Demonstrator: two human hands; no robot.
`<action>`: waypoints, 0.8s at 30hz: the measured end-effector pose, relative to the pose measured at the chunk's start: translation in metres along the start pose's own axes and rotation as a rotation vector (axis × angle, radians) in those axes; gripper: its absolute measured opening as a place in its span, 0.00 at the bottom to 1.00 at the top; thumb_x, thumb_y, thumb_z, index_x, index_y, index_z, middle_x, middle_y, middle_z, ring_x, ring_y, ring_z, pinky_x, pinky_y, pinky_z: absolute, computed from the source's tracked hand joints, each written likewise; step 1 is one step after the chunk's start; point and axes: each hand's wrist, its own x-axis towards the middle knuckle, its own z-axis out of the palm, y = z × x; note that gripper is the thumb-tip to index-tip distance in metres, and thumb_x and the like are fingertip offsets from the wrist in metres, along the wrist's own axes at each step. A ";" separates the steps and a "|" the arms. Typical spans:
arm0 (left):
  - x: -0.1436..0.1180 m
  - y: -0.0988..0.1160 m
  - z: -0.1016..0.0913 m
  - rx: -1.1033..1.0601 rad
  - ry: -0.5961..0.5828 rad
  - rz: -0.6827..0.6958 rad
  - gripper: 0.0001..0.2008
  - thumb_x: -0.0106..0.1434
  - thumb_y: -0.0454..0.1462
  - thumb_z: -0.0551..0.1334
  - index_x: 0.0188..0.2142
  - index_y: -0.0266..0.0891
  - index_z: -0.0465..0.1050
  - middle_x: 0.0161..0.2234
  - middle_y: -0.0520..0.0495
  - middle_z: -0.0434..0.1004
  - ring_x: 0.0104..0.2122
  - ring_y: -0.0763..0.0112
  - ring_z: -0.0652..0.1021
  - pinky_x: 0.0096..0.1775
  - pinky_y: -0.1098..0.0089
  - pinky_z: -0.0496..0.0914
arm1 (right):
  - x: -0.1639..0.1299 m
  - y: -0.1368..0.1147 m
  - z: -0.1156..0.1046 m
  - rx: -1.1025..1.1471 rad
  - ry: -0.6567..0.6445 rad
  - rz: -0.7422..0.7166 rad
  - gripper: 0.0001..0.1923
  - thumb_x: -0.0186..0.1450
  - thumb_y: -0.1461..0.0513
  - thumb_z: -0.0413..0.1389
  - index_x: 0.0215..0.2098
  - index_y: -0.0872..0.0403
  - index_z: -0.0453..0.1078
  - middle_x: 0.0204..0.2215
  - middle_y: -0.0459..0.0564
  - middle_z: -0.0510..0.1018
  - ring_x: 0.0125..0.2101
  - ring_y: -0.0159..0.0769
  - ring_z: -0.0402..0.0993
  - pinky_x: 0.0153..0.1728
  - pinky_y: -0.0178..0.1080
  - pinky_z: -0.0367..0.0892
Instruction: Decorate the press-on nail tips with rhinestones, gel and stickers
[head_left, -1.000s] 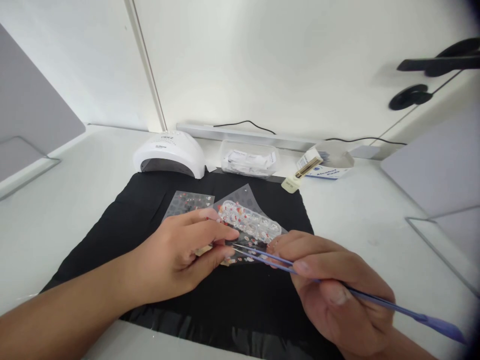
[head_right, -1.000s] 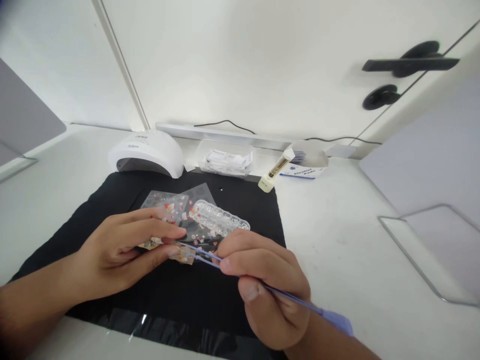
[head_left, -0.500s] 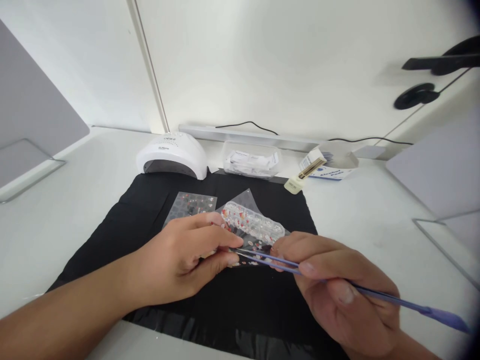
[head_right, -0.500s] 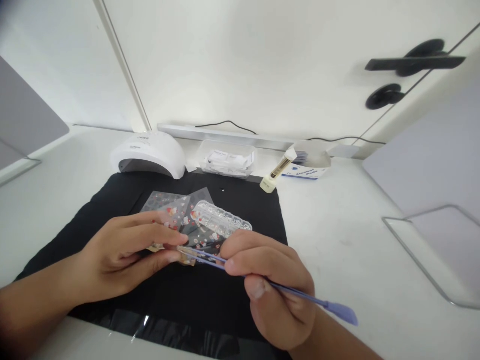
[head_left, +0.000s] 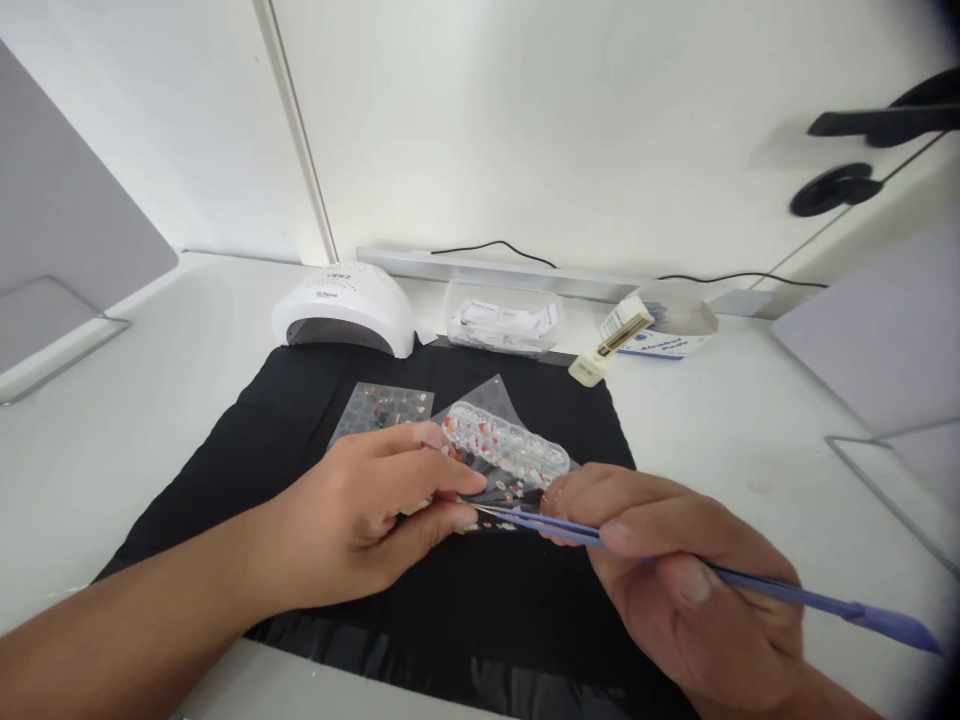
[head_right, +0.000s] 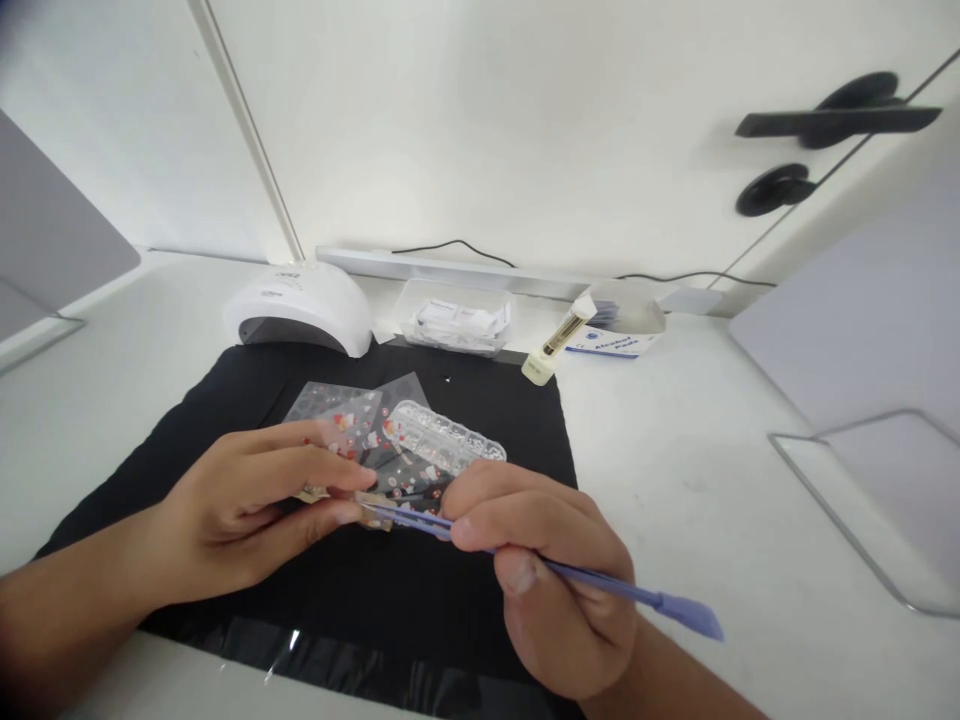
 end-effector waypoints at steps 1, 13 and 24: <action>0.000 0.000 0.000 -0.003 0.002 -0.004 0.07 0.65 0.28 0.63 0.43 0.31 0.74 0.32 0.48 0.77 0.31 0.77 0.76 0.36 0.77 0.74 | 0.000 0.000 0.000 -0.001 -0.003 -0.004 0.14 0.69 0.62 0.51 0.45 0.54 0.78 0.30 0.55 0.79 0.29 0.41 0.76 0.30 0.47 0.72; 0.000 0.001 -0.001 -0.041 0.006 -0.048 0.10 0.65 0.29 0.64 0.46 0.36 0.73 0.31 0.49 0.77 0.31 0.75 0.77 0.33 0.75 0.74 | -0.001 -0.002 0.001 -0.012 0.035 0.029 0.14 0.69 0.62 0.52 0.46 0.52 0.79 0.29 0.55 0.80 0.28 0.42 0.75 0.28 0.47 0.73; 0.002 -0.003 0.001 -0.102 0.060 -0.106 0.14 0.62 0.29 0.66 0.48 0.37 0.73 0.33 0.50 0.75 0.30 0.76 0.77 0.34 0.74 0.74 | 0.000 0.002 0.007 0.015 0.136 0.038 0.12 0.69 0.63 0.53 0.43 0.53 0.80 0.28 0.52 0.80 0.28 0.40 0.76 0.28 0.45 0.71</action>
